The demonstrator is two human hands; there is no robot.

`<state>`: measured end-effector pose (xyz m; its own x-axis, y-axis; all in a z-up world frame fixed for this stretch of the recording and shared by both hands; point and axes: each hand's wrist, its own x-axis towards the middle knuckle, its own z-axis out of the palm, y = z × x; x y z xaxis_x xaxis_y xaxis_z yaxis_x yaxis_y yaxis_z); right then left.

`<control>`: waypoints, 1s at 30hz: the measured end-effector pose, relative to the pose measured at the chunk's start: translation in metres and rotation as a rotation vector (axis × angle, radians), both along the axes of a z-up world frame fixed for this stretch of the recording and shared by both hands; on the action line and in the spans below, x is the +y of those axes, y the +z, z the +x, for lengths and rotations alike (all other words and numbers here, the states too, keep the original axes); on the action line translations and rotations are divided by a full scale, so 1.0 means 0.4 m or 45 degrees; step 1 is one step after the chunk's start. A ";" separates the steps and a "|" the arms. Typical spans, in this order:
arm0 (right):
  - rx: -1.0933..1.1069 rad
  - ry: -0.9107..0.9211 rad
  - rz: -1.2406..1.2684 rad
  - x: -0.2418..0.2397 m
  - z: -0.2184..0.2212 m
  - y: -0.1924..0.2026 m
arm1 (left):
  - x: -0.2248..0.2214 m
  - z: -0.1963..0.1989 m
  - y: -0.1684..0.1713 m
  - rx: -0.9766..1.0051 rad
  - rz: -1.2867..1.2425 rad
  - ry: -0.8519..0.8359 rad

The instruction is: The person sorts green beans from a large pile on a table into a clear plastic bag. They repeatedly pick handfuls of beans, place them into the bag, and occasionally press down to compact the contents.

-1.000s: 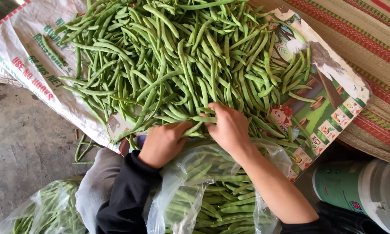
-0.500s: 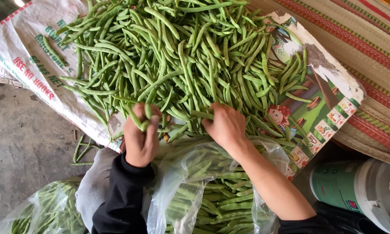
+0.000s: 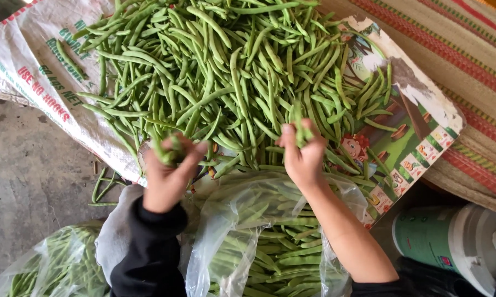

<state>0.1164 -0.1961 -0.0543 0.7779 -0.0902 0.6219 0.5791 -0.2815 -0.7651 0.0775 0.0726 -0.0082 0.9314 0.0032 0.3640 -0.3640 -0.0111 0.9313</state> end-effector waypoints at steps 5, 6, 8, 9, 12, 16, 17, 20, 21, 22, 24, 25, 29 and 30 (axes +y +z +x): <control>0.441 0.105 -0.204 0.018 -0.005 0.010 | 0.081 -0.018 0.097 0.397 1.077 -0.023; 0.441 0.103 -0.204 0.020 -0.008 0.016 | 0.090 -0.008 0.051 0.395 1.076 -0.024; 0.401 0.063 -0.199 0.029 -0.015 0.025 | 0.112 0.008 -0.044 0.550 1.384 -0.168; 0.401 0.069 -0.204 0.013 -0.006 -0.005 | 0.107 0.015 -0.078 0.553 1.378 -0.163; 0.273 0.052 -0.178 -0.018 0.004 -0.042 | 0.091 0.034 -0.170 0.515 1.507 -0.125; 0.250 0.189 -0.483 0.013 -0.060 0.100 | 0.073 0.042 -0.171 0.395 1.534 -0.092; 0.296 0.265 -0.693 0.027 -0.083 0.148 | 0.069 0.042 -0.145 0.334 1.450 -0.107; 0.535 0.337 -1.101 0.013 -0.084 0.115 | 0.093 0.030 -0.074 0.107 1.053 -0.110; 0.540 0.341 -1.097 0.017 -0.089 0.133 | 0.095 0.026 -0.048 0.113 1.056 -0.112; 0.698 0.354 -1.174 0.021 -0.091 0.151 | 0.096 0.023 -0.022 0.035 0.850 -0.072; 0.856 0.371 -1.249 0.023 -0.091 0.169 | 0.108 0.015 0.012 -0.041 0.646 -0.028; 0.942 0.365 -1.321 0.021 -0.088 0.169 | 0.118 0.009 0.021 -0.050 0.567 0.057; 1.145 0.390 -1.460 0.037 -0.095 0.224 | 0.117 -0.049 0.138 0.182 0.600 0.175; 1.144 0.389 -1.460 0.038 -0.093 0.221 | 0.126 -0.046 0.121 0.180 0.600 0.175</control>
<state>0.0792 -0.1809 0.0342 0.8286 0.3378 -0.4465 0.1915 -0.9204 -0.3408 0.0592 0.1231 0.0400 0.9741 -0.0050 0.2260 -0.2005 -0.4809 0.8535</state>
